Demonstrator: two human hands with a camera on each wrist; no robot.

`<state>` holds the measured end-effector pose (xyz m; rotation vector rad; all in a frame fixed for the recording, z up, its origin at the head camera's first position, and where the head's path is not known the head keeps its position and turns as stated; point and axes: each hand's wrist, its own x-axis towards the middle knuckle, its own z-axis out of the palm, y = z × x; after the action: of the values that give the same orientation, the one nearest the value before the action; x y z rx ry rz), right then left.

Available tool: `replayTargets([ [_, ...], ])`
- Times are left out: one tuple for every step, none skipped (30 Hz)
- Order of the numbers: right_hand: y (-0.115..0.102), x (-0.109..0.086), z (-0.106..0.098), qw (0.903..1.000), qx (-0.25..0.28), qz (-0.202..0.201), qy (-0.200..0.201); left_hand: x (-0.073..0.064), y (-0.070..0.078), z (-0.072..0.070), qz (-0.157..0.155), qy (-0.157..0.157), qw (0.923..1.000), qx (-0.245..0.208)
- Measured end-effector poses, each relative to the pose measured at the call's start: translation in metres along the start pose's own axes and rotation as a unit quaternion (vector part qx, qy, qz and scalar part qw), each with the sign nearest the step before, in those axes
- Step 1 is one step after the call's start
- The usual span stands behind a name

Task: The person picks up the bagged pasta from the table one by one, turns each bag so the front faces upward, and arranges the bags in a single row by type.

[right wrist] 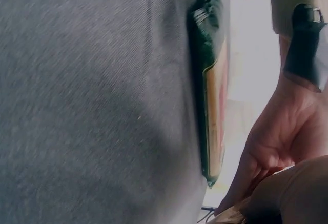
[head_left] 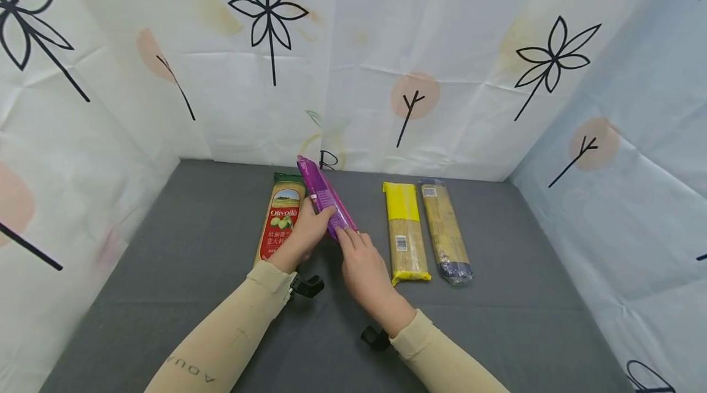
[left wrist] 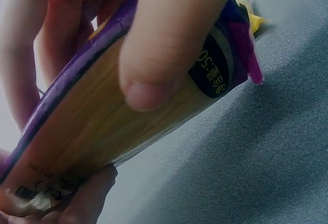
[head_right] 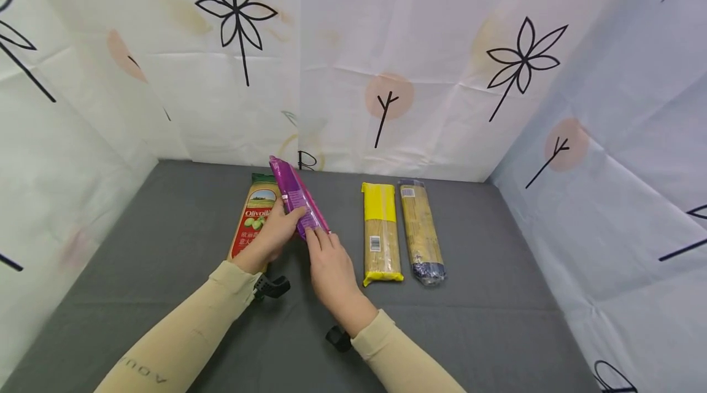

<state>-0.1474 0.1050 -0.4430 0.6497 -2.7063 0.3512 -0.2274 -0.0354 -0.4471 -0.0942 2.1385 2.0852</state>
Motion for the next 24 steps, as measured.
replayTargets([
  [0.0,0.0,-0.001,0.9998,0.017,0.004,-0.004,0.0,-0.001,0.0,0.001,-0.002,1.0,-0.001],
  [0.001,0.0,-0.001,0.999,0.043,0.008,-0.009,0.0,-0.001,0.0,-0.001,-0.003,1.0,-0.003],
  [0.002,0.0,-0.003,0.997,0.075,0.013,-0.014,0.0,-0.001,-0.001,0.0,-0.005,1.0,-0.007],
  [0.003,0.0,-0.004,0.9937,0.109,0.02,-0.018,0.0,-0.001,-0.001,-0.001,-0.005,0.9999,-0.011],
  [0.005,0.0,-0.005,0.9888,0.145,0.03,-0.022,0.0,-0.001,-0.001,0.0,-0.006,0.9999,-0.016],
  [0.007,0.0,-0.007,0.9815,0.185,0.041,-0.026,0.0,-0.001,-0.002,0.0,-0.006,0.9997,-0.023],
  [0.01,0.0,-0.008,0.973,0.223,0.052,-0.028,0.0,-0.001,-0.002,0.003,-0.007,0.9995,-0.029],
  [0.013,0.0,-0.009,0.9637,0.258,0.064,-0.03,0.0,-0.001,-0.002,0.002,-0.005,0.9995,-0.031],
  [0.016,0.001,-0.011,0.9544,0.287,0.075,-0.032,0.0,-0.001,-0.002,0.002,-0.005,0.9994,-0.034],
  [0.019,0.001,-0.011,0.9455,0.312,0.086,-0.034,0.0,-0.001,-0.002,0.0,-0.004,0.9994,-0.033],
  [0.022,0.001,-0.013,0.9363,0.336,0.096,-0.037,0.0,-0.001,-0.002,0.0,-0.004,0.9995,-0.032],
  [0.025,0.001,-0.014,0.928,0.355,0.106,-0.038,0.0,-0.001,-0.002,0.0,-0.004,0.9995,-0.03],
  [0.028,0.0,-0.014,0.9219,0.369,0.112,-0.038,-0.001,-0.001,-0.003,0.0,-0.006,0.9995,-0.032],
  [0.031,-0.001,-0.015,0.9161,0.379,0.124,-0.04,-0.002,-0.001,-0.003,0.0,-0.006,0.9995,-0.032],
  [0.033,-0.002,-0.016,0.9117,0.385,0.136,-0.042,-0.002,-0.001,-0.004,0.0,-0.008,0.9994,-0.034],
  [0.036,-0.003,-0.016,0.9084,0.389,0.146,-0.044,-0.003,-0.002,-0.004,0.002,-0.01,0.9994,-0.034],
  [0.039,-0.004,-0.017,0.9053,0.392,0.157,-0.048,-0.004,-0.002,-0.005,0.003,-0.012,0.9993,-0.036],
  [0.041,-0.005,-0.017,0.9025,0.393,0.168,-0.052,-0.004,-0.002,-0.005,0.002,-0.014,0.9992,-0.039],
  [0.043,-0.006,-0.016,0.8983,0.397,0.178,-0.058,-0.005,-0.003,-0.006,0.002,-0.018,0.999,-0.041],
  [0.045,-0.007,-0.016,0.8941,0.399,0.192,-0.067,-0.006,-0.003,-0.006,0.001,-0.023,0.9988,-0.042],
  [0.046,-0.008,-0.015,0.8905,0.401,0.201,-0.076,-0.006,-0.003,-0.007,-0.003,-0.028,0.9986,-0.046],
  [0.048,-0.009,-0.015,0.8858,0.405,0.21,-0.087,-0.007,-0.004,-0.007,-0.007,-0.035,0.9981,-0.05],
  [0.048,-0.01,-0.014,0.8798,0.409,0.221,-0.101,-0.008,-0.004,-0.008,-0.011,-0.044,0.9974,-0.056],
  [0.049,-0.011,-0.014,0.8732,0.414,0.231,-0.115,-0.008,-0.004,-0.008,-0.015,-0.054,0.9965,-0.062],
])
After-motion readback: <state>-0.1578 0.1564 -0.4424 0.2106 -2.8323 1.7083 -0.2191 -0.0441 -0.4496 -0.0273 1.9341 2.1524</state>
